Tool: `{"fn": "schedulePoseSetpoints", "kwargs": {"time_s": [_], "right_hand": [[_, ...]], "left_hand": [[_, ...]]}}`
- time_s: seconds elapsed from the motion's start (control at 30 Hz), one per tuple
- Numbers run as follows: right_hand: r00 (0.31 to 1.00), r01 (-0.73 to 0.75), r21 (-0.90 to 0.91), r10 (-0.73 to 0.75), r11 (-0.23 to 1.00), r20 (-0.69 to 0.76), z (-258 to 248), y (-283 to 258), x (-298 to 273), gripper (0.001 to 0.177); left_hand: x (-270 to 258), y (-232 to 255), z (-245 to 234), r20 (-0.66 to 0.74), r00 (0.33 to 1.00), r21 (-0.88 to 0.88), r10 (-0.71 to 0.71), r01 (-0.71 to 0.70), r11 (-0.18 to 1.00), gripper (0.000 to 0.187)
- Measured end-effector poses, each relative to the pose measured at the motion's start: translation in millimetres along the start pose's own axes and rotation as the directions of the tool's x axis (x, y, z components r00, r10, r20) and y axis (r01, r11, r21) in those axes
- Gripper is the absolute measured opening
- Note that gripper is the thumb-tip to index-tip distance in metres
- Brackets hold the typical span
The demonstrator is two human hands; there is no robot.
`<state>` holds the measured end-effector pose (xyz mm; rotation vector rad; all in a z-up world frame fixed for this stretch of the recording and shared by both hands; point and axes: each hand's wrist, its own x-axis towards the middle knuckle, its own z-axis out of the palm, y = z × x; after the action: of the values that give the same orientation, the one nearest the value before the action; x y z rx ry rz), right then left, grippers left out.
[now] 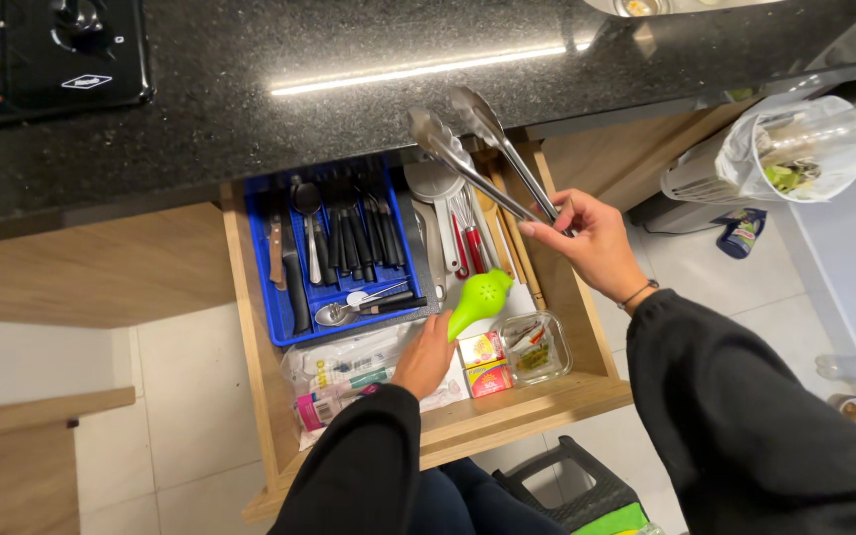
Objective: The person picks up a small container, matchboxes, straws, wooden spoons, a spatula, a whisk, a lemon squeezer, and tongs from a countertop and places them into an open drawer.
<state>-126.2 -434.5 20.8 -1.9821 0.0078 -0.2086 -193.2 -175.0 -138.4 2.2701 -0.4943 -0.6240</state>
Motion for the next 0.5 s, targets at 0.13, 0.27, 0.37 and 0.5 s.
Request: {"fn": "schedulePoseSetpoints", "kwargs": {"time_s": [0.13,0.27,0.37,0.5], "right_hand": [[0.999,-0.028,0.030,0.028,0.999,0.020,6.4,31.2,-11.7,0.033],[0.992,0.121,-0.068,-0.117,0.990,0.048,34.7,40.4,-5.0,0.040],[0.949,0.288,-0.114,-0.268,0.951,0.164,53.5,14.4,14.9,0.044],[0.776,0.500,-0.068,-0.412,0.863,0.477,84.2,9.9,41.6,0.039]], "left_hand": [[-13.2,-12.7,57.0,-0.059,0.983,-0.312,-0.175,0.148,0.939,0.051],[-17.6,26.2,68.7,-0.032,0.896,-0.704,-0.443,0.294,0.646,0.029],[-27.1,51.6,49.8,0.025,0.888,-0.707,-0.459,0.340,0.620,0.025],[-39.9,59.9,27.0,0.015,0.920,-0.621,-0.392,0.316,0.717,0.019]]}}
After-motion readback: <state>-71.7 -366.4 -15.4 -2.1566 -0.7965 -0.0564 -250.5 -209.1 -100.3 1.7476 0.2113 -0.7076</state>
